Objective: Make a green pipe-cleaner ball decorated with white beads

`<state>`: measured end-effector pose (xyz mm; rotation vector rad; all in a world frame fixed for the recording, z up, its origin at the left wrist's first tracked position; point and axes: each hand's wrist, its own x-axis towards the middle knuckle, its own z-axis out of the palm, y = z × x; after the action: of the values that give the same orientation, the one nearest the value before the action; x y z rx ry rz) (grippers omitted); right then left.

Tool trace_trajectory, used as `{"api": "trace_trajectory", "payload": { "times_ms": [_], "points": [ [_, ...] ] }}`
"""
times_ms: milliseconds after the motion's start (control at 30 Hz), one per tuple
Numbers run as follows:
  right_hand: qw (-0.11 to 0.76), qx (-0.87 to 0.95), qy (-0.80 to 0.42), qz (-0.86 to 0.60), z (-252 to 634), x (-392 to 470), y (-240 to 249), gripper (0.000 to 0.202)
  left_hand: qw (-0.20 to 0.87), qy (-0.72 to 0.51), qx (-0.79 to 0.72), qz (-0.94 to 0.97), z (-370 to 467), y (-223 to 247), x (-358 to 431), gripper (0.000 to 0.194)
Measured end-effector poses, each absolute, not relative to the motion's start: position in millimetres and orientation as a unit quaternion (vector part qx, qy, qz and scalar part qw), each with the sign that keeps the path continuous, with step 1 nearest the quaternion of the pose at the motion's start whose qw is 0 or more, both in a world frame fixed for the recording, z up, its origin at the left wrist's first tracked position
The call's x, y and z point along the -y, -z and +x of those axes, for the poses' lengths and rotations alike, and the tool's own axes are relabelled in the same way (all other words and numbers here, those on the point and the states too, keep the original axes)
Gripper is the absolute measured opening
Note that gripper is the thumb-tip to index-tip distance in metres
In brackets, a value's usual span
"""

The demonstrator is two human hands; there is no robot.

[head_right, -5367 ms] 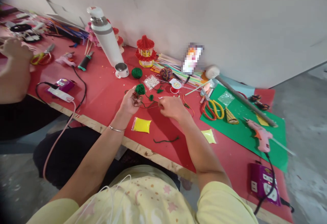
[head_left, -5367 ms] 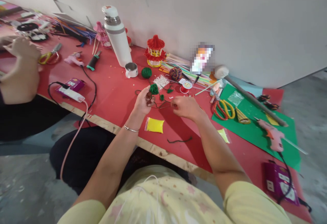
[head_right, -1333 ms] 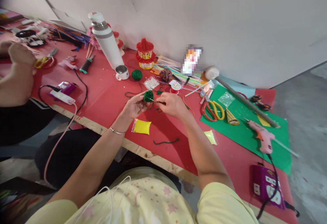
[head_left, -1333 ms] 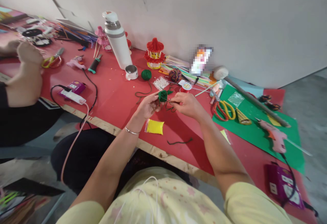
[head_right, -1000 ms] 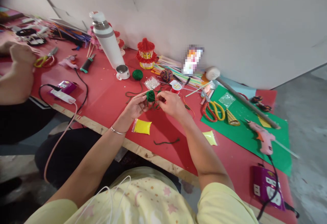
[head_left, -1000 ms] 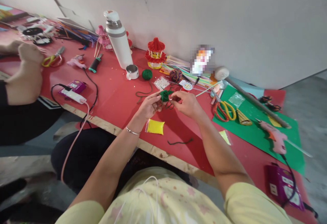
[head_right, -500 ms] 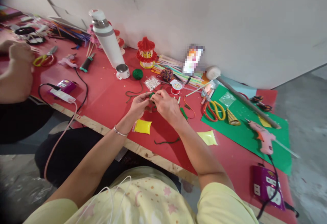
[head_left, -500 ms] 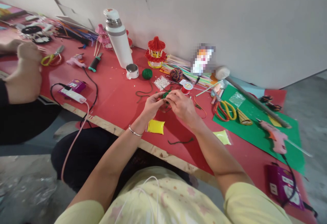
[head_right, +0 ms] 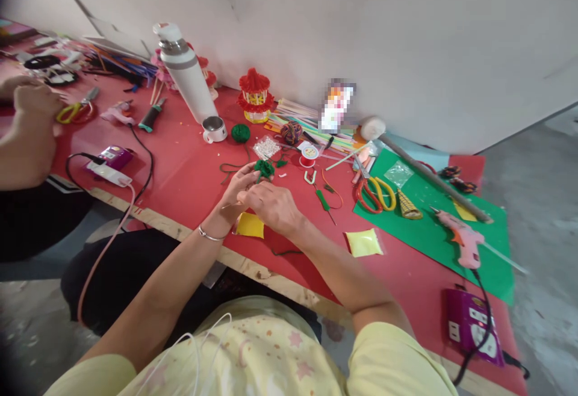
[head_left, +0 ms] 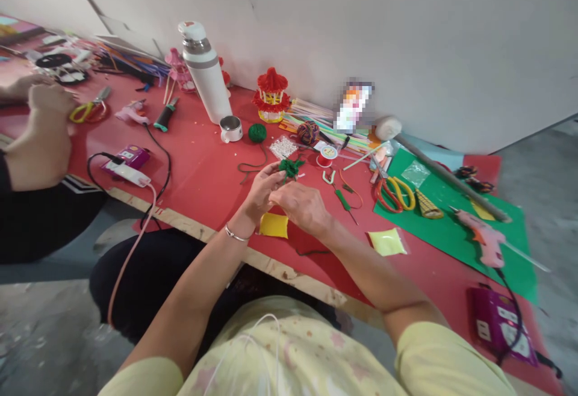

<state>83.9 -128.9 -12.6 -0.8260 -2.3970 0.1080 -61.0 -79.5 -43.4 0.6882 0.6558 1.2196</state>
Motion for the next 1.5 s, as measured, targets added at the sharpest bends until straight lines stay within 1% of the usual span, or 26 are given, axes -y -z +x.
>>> {"api": "trace_trajectory", "payload": {
  "times_ms": [100, 233, 400, 533, 600, 700, 833, 933, 1033, 1100, 1267, 1500],
  "points": [
    [0.294, 0.904, -0.023, -0.309, 84, 126, 15, 0.022, 0.721, -0.542, -0.298, 0.312, -64, 44, 79, 0.038],
    [0.324, 0.892, 0.000, -0.314, 81, 128, 13, 0.020, 0.707, -0.552, -0.307, 0.318, -66, 45, 75, 0.039],
    [0.348, 0.897, -0.062, -0.266, 73, 139, 4, 0.020, 0.700, -0.552, -0.295, 0.344, -69, 41, 76, 0.045],
    [0.361, 0.884, -0.096, -0.282, 71, 140, 6, 0.019, 0.704, -0.532, -0.302, 0.361, -73, 34, 81, 0.046],
    [0.354, 0.888, -0.092, -0.279, 70, 138, 10, 0.023, 0.701, -0.542, -0.300, 0.352, -74, 32, 82, 0.047],
    [0.328, 0.901, -0.089, -0.270, 69, 138, 12, 0.022, 0.700, -0.554, -0.291, 0.345, -73, 32, 82, 0.050],
    [0.327, 0.893, -0.110, -0.290, 74, 143, 1, 0.025, 0.707, -0.543, -0.285, 0.353, -74, 34, 82, 0.055],
    [0.327, 0.884, -0.084, -0.325, 82, 141, -8, 0.025, 0.701, -0.555, -0.280, 0.350, -75, 38, 80, 0.054],
    [0.381, 0.810, -0.059, -0.441, 90, 133, -13, 0.024, 0.695, -0.571, -0.277, 0.338, -74, 41, 77, 0.052],
    [0.421, 0.756, -0.078, -0.495, 95, 124, -15, 0.023, 0.693, -0.576, -0.276, 0.335, -73, 43, 75, 0.052],
    [0.440, 0.724, -0.184, -0.498, 106, 107, -17, 0.020, 0.686, -0.580, -0.276, 0.342, -69, 43, 75, 0.051],
    [0.429, 0.714, -0.215, -0.509, 104, 102, -5, 0.015, 0.686, -0.577, -0.268, 0.353, -68, 45, 77, 0.049]
  ]
}}
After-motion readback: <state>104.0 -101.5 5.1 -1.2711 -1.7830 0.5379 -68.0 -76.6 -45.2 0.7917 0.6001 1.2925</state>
